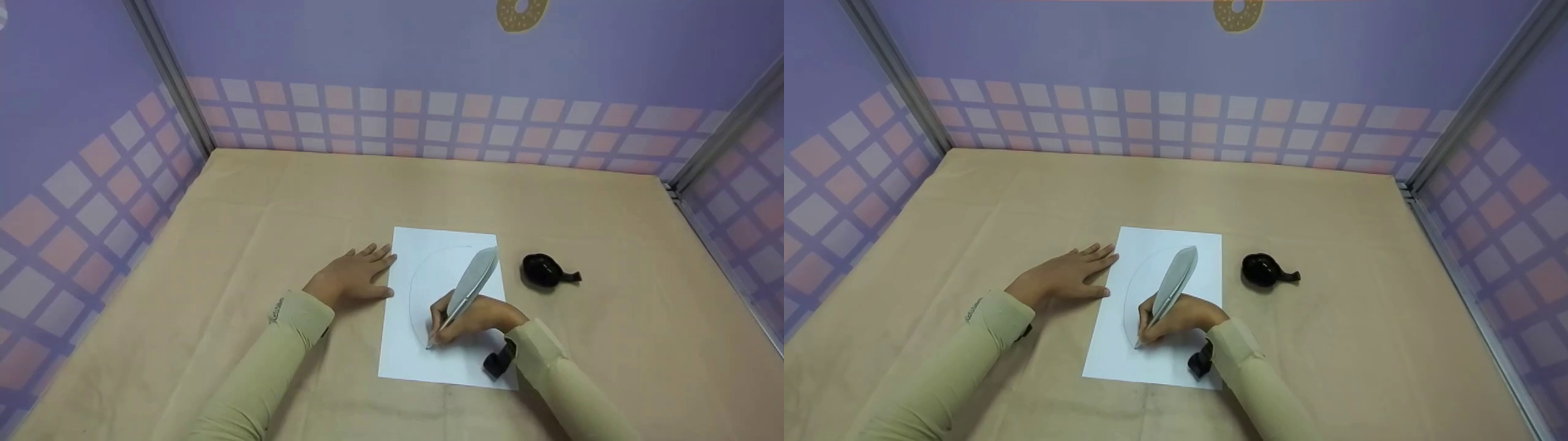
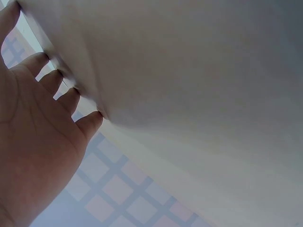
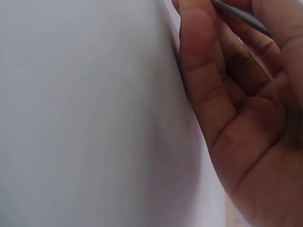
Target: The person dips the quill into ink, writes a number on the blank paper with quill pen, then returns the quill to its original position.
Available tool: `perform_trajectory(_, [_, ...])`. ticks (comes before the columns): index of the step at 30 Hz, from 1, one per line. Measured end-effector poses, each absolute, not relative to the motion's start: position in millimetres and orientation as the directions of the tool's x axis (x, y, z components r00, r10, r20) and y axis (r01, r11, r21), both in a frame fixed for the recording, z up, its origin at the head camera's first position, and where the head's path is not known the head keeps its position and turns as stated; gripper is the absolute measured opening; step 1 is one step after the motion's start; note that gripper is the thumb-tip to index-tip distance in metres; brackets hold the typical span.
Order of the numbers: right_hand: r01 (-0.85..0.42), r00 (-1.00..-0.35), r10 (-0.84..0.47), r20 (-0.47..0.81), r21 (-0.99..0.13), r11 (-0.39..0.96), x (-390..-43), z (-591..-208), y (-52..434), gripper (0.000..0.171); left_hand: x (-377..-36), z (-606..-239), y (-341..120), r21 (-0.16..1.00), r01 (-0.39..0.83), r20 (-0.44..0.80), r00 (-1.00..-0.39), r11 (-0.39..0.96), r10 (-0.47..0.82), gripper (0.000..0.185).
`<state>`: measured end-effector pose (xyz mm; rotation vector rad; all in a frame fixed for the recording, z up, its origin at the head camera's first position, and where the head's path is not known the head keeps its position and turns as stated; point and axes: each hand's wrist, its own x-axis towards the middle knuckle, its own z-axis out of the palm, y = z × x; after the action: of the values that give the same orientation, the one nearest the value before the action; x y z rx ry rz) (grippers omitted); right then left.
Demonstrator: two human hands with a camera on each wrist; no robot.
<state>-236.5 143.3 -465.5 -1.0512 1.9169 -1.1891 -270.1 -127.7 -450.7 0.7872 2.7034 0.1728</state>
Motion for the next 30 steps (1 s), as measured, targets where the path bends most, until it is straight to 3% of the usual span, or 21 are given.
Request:
perform_trajectory(6, [-0.289,-0.486,-0.861,-0.152,-0.901,0.322,-234.7,-462.8,146.6,0.006,-270.0,-451.6,-128.7,0.209,0.516,-0.253,-0.792,0.831,0.556,0.079])
perform_trajectory(16, [-0.295,-0.439,-0.886,-0.148,-0.908,0.298,-235.2,-462.0,151.3,0.006,-272.5,-455.2,-129.0,0.203,0.512,-0.263,-0.793,0.835,0.550,0.080])
perform_trajectory(30, [-0.317,-0.422,-0.879,-0.222,-0.872,0.373,-234.6,-457.9,161.7,0.005,-271.4,-453.4,-128.7,0.209,0.506,-0.269,-0.793,0.837,0.547,0.079])
